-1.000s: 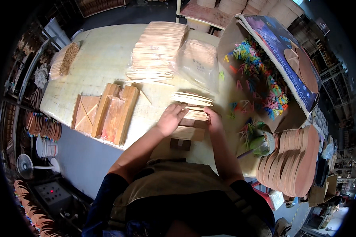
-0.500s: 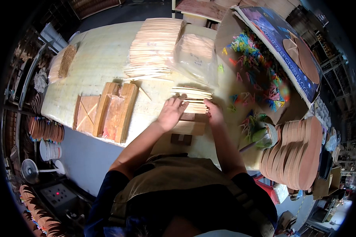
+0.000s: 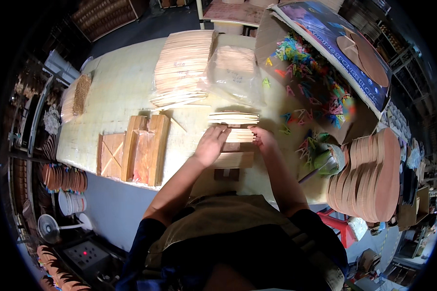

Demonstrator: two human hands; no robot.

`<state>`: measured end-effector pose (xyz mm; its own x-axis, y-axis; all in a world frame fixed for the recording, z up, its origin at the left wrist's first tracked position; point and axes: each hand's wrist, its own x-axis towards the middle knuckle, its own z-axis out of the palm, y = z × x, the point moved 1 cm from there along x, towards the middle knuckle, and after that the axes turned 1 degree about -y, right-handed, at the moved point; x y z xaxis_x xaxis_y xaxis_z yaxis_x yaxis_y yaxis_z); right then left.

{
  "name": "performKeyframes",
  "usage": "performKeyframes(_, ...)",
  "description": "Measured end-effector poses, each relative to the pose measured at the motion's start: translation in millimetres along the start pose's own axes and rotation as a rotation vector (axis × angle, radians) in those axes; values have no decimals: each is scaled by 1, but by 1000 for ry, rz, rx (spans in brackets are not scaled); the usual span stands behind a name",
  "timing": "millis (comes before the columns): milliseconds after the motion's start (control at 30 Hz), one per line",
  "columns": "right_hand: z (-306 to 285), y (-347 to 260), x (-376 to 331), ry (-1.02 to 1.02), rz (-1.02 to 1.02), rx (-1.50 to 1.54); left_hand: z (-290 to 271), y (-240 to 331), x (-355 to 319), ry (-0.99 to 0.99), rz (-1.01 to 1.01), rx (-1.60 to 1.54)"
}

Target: The person organizes and stacks wooden sticks on a workbench, arranging them into neat piles. They then pick up a flat wooden board and apply a substance from a small container using a brush, coating the surface of the board.

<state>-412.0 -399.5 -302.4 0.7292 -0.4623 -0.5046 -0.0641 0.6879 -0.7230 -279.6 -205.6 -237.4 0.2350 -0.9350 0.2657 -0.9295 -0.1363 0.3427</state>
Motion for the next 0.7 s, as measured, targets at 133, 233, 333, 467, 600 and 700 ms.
performKeyframes(133, -7, 2, -1, -98, 44, 74, -5, 4, 4, -26, 6, 25)
performKeyframes(233, -8, 8, -17, -149, -17, 151, -5, 5, 2, -26, -2, 41)
performKeyframes(333, -4, 8, -35, -127, -84, 185, -8, 8, 3, -18, 1, 22)
performKeyframes(467, 2, 9, -34, -111, -144, 101, -7, 7, 3, 0, 19, 26)
performKeyframes(600, 6, 4, -38, -70, -144, 118, -9, 8, 3, -2, 18, 24)
performKeyframes(700, 8, 1, -39, -38, -134, 149, -9, 9, 3, -15, 14, 29)
